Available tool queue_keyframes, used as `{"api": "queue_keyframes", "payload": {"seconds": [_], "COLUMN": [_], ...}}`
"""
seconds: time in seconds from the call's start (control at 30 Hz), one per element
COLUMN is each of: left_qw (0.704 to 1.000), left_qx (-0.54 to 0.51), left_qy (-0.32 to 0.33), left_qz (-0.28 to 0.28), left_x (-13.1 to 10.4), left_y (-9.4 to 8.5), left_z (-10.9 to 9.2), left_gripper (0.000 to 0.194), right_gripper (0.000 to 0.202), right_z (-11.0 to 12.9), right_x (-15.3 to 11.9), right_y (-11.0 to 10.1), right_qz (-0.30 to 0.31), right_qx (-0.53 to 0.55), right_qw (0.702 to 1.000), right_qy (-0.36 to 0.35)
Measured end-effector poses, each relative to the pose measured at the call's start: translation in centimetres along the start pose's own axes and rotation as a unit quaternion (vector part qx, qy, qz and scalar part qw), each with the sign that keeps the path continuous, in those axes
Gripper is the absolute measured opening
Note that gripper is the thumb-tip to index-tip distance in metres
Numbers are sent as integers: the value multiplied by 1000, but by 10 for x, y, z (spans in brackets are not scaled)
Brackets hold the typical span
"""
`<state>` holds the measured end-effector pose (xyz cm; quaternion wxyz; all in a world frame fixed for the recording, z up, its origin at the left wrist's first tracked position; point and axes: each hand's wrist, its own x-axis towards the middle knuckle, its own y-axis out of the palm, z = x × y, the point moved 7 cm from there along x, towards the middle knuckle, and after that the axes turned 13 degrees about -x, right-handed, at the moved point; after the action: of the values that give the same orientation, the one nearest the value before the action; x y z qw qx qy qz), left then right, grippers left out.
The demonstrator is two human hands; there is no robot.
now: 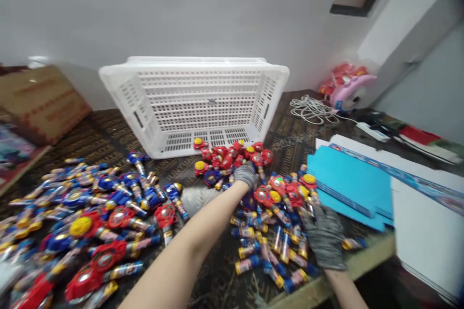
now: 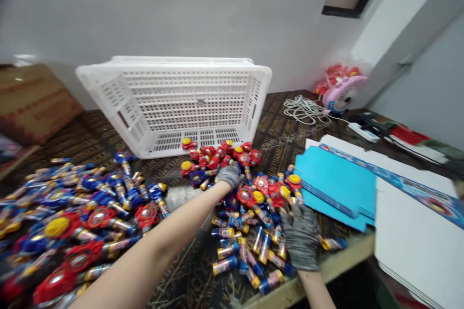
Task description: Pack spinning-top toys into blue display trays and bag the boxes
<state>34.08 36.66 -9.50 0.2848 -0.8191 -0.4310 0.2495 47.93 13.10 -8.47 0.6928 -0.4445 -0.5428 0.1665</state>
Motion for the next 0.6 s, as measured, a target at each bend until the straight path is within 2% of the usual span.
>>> {"api": "queue_keyframes", "payload": {"seconds": [0.1,0.17,0.27,0.33,0.4,0.5,0.57,0.6], "left_qw": [999,996,986,971,950,919,877,840], "left_qx": [-43,-83,-164,-232,-305,-389,-475,-533], "left_qy": [-3,0,16,21,16,-5,-41,-70], "left_qz": [-3,-14,-42,-57,-62,-59,-63,-74], "left_x": [0,-3,-12,-26,-50,-100,-137,-156], "left_y": [-1,-5,-20,-35,-51,-71,-77,-76], "left_z": [6,6,1,1,9,33,58,73], "left_gripper": [65,67,61,48,39,48,51,50], "right_gripper": [34,27,24,25,26,35,37,38], "right_z": [47,90,149,169,173,158,147,142], "right_x": [2,-6,-29,-46,-60,-69,-67,-62], "right_y": [-29,-33,-15,5,25,47,51,50], "right_qz": [-6,42,158,200,194,155,157,176], "right_qx": [52,112,136,118,116,197,266,302], "right_qw": [998,988,958,942,942,948,936,925], "right_qy": [-38,-101,-198,-242,-248,-198,-170,-151]}}
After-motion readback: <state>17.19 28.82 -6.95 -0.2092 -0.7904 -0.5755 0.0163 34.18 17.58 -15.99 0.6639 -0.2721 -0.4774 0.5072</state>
